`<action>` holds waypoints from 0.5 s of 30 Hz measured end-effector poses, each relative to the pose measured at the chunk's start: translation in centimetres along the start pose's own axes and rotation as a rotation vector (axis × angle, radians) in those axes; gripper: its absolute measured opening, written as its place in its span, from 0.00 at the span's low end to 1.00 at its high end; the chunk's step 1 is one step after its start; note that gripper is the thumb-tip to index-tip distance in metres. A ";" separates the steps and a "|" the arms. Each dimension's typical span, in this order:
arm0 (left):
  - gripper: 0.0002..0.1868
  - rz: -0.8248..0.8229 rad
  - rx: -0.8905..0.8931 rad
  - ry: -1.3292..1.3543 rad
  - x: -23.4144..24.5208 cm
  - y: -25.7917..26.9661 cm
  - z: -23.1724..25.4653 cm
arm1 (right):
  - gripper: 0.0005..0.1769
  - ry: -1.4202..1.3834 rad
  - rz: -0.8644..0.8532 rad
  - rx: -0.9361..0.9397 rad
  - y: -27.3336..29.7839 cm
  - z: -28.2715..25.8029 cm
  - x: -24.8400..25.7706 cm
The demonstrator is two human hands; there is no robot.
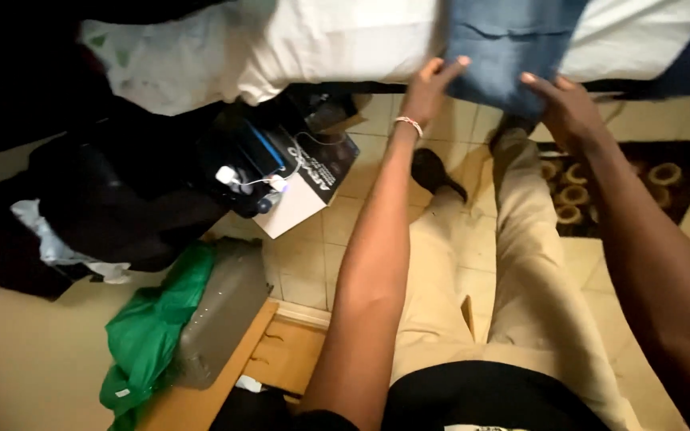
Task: Folding various items of clothing including a sweatshirt, boxers, and jeans and placing them into a suitcase.
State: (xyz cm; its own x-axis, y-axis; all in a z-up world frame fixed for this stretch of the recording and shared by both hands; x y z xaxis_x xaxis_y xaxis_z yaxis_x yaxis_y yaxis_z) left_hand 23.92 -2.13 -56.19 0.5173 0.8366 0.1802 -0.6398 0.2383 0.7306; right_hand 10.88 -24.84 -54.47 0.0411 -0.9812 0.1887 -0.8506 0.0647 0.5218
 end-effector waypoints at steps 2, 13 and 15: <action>0.33 -0.042 0.065 -0.010 1.3 2.9 1.3 | 0.29 -0.300 0.028 -0.088 1.2 -1.0 -1.2; 0.31 -0.322 0.077 0.196 -0.4 12.7 -8.0 | 0.37 -0.677 0.074 -0.323 13.2 -2.7 -5.7; 0.33 -0.379 0.066 0.309 -0.3 15.8 -7.0 | 0.33 -0.596 0.094 -0.455 15.6 -5.6 -6.3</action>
State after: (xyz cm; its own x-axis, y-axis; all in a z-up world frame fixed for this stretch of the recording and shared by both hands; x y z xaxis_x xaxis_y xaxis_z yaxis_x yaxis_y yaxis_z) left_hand 9.68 4.83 -49.36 0.5072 0.8069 -0.3026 -0.3971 0.5305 0.7490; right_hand 0.26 -16.60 -42.90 -0.4214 -0.8917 -0.1654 -0.5306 0.0944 0.8424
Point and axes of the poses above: each hand's wrist, its own y-axis away from the middle knuckle, its own x-axis out of the back of the hand, z = x × y, the point moved 6 cm from there along -y, towards the middle knuckle, and after that the axes turned 9 degrees about x, right-handed, at the moved point
